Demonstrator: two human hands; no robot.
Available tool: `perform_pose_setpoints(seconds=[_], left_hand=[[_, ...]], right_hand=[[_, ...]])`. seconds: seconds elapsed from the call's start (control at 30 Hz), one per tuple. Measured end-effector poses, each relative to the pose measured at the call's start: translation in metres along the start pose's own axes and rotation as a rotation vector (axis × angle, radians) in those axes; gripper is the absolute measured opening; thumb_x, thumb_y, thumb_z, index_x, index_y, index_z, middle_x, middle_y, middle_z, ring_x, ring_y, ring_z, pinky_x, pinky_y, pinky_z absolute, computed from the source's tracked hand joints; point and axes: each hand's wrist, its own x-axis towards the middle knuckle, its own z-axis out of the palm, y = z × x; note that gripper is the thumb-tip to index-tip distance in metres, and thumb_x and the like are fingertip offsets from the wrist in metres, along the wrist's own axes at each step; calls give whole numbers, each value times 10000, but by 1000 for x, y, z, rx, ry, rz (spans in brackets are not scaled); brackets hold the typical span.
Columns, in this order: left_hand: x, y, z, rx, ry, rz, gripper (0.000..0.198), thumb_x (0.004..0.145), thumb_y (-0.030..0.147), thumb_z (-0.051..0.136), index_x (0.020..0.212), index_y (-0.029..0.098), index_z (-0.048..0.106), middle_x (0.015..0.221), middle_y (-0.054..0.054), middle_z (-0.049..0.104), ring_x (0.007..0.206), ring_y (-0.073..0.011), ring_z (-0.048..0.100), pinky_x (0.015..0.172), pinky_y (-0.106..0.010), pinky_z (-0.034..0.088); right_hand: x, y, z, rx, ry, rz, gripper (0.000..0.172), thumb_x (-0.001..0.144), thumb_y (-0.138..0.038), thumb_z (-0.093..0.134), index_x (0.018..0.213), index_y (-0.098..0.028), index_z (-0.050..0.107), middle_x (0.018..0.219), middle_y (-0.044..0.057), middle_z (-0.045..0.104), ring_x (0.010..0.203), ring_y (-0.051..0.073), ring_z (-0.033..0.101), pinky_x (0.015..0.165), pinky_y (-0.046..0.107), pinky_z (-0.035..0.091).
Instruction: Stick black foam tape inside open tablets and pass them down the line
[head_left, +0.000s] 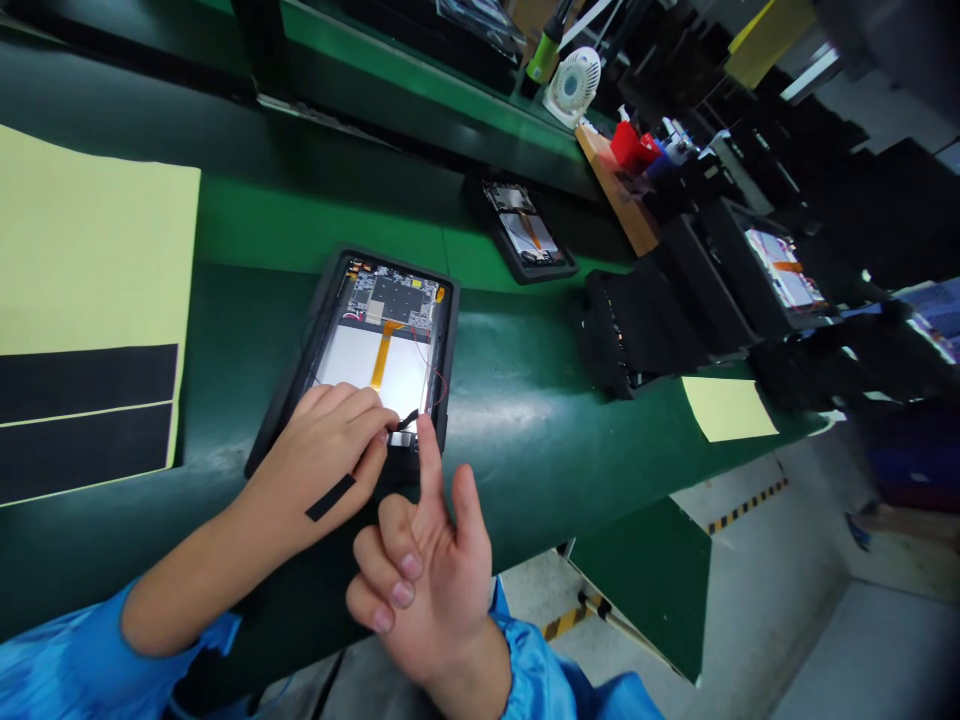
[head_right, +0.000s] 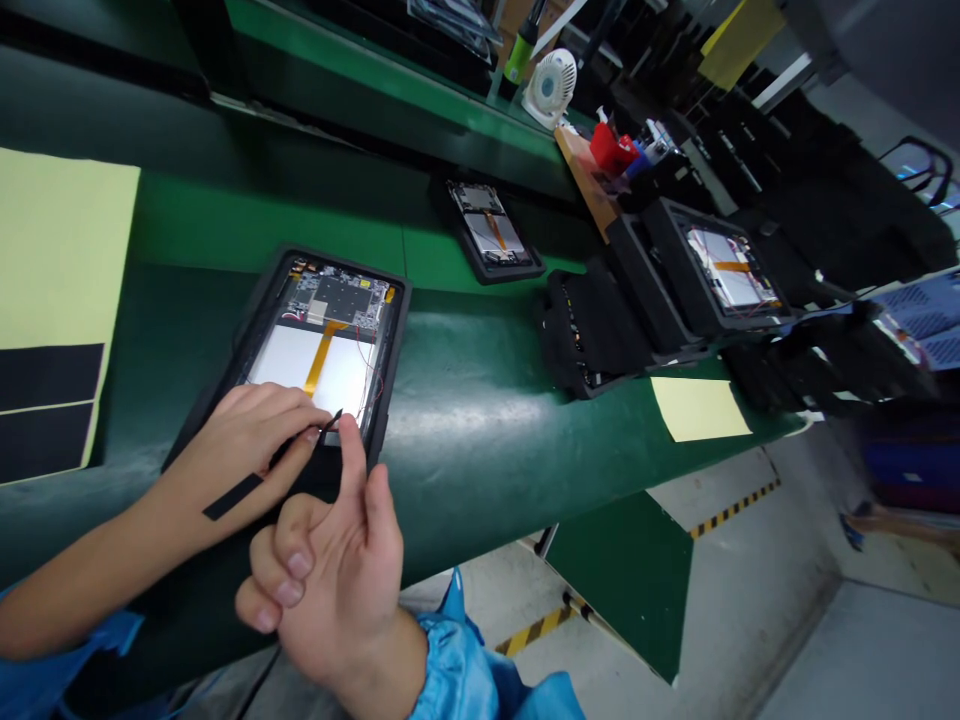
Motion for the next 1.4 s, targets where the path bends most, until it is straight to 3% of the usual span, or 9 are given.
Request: perform_pose_setpoints(seconds=[0.13, 0.3, 0.6, 0.9, 1.03, 1.17, 1.4], left_hand=[[0, 0, -1, -15, 2, 7, 231, 1016, 149, 392, 994, 181, 620, 890, -41, 608, 861, -240, 536, 811, -412, 375], [1, 2, -1, -42, 4, -42, 255, 1055, 212, 401, 955, 193, 635, 891, -36, 633, 872, -239, 556, 836, -416, 370], [4, 5, 3, -18, -8, -133, 287, 1072, 316, 422, 897, 213, 625, 870, -37, 639, 852, -241, 559, 822, -426, 363], [4, 6, 1, 4, -6, -83, 245, 1015, 195, 408, 915, 197, 632, 860, -45, 624, 824, -242, 543, 780, -425, 382], [4, 6, 1, 12, 21, -43, 248, 1006, 161, 408, 887, 187, 624, 825, -42, 590, 800, -243, 526, 760, -415, 370], [2, 5, 1, 19, 28, -37, 256, 1026, 157, 396, 912, 177, 624, 855, -47, 591, 822, -247, 523, 770, -415, 369], [-2, 1, 6, -39, 94, -44, 258, 1050, 186, 410, 956, 173, 651, 908, -57, 627, 875, -244, 551, 796, -408, 397]], right_hand=[[1, 1, -3, 19, 26, 2, 551, 1061, -659, 406, 1580, -482, 348, 622, -94, 522, 469, 115, 317, 451, 193, 327], [3, 5, -9, 8, 140, -14, 715, 1012, -677, 503, 1631, -440, 232, 632, -96, 531, 480, 116, 358, 453, 190, 297], [2, 8, -8, -2, 151, -29, 749, 1005, -687, 505, 1635, -410, 209, 644, -97, 553, 477, 115, 368, 443, 196, 313], [3, -15, 0, -182, 157, -121, 680, 991, -646, 586, 1564, -322, 413, 575, -107, 486, 448, 106, 321, 413, 186, 306], [3, -24, 4, -196, 88, -129, 619, 1040, -633, 498, 1586, -365, 386, 576, -103, 504, 436, 107, 297, 397, 175, 322], [2, -16, 1, -125, 50, -66, 578, 1061, -648, 427, 1593, -432, 353, 591, -102, 520, 432, 109, 276, 387, 165, 330], [5, 1, -7, -106, 107, -12, 563, 1040, -678, 451, 1563, -485, 371, 617, -100, 477, 464, 109, 302, 415, 168, 310]])
